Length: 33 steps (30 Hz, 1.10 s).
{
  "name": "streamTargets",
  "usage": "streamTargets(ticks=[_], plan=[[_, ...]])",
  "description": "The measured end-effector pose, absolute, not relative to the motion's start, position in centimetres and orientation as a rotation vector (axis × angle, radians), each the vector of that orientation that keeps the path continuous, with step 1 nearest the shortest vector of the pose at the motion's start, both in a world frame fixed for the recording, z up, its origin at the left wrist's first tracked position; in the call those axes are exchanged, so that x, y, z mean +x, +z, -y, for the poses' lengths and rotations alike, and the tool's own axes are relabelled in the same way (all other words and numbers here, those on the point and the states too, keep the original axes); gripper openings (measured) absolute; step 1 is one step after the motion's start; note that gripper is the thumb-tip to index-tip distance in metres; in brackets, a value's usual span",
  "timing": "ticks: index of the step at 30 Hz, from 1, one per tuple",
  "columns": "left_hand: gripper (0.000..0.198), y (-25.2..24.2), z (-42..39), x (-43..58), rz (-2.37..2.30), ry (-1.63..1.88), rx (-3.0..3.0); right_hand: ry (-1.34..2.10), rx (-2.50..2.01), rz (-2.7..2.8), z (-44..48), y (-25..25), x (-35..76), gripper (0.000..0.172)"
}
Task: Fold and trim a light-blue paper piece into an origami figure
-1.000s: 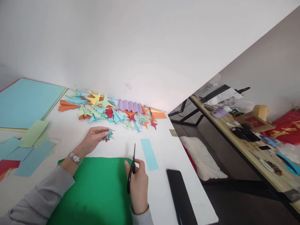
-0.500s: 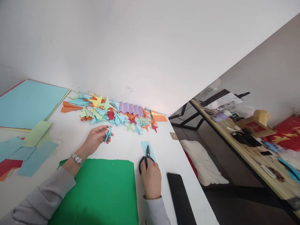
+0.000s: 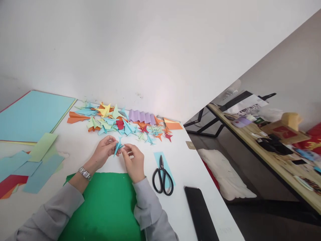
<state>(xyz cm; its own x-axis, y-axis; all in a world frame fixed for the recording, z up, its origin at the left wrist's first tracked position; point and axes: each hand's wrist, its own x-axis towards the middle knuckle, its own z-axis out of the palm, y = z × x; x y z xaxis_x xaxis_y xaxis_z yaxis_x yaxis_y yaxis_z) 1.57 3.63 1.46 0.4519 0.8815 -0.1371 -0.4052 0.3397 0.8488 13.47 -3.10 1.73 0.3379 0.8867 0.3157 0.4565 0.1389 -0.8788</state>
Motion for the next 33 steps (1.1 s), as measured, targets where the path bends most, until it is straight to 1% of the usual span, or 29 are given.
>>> streamTargets(ticks=[1, 5, 11, 15, 19, 23, 27, 33], plan=[[0.030, 1.5, -3.7, 1.5, -0.684, 0.934, 0.843, 0.507, -1.479, 1.266, 2.2, 1.5, 13.1, 0.015], [0.028, 1.1, -4.0, 1.5, -0.773, 0.977, 0.814, 0.688, -1.372, 1.156, -0.1, -0.1, 12.5, 0.019], [0.022, 0.7, -4.1, 1.7, -0.806, 0.917, 0.809, 0.773, -1.333, 1.070, -0.6, -2.0, 12.8, 0.019], [0.032, 0.9, -3.8, 1.7, -0.886, 0.905, 0.953, 0.816, -1.307, 1.051, -0.4, -1.9, 13.1, 0.018], [0.031, 1.0, -3.8, 1.6, -0.888, 0.951, 1.030, 0.841, -1.284, 1.051, -0.2, -1.4, 13.2, 0.017], [0.030, 0.7, -3.8, 1.6, -0.896, 0.997, 1.066, 0.863, -1.282, 1.051, -0.1, -1.1, 13.2, 0.012], [0.036, 0.6, -3.7, 1.7, -0.931, 1.015, 1.090, 0.828, -1.275, 1.078, -0.1, -0.9, 13.3, 0.009], [0.031, 0.7, -3.6, 1.9, -0.967, 1.046, 1.069, 0.924, -1.244, 1.020, -0.1, -0.8, 13.1, 0.011]])
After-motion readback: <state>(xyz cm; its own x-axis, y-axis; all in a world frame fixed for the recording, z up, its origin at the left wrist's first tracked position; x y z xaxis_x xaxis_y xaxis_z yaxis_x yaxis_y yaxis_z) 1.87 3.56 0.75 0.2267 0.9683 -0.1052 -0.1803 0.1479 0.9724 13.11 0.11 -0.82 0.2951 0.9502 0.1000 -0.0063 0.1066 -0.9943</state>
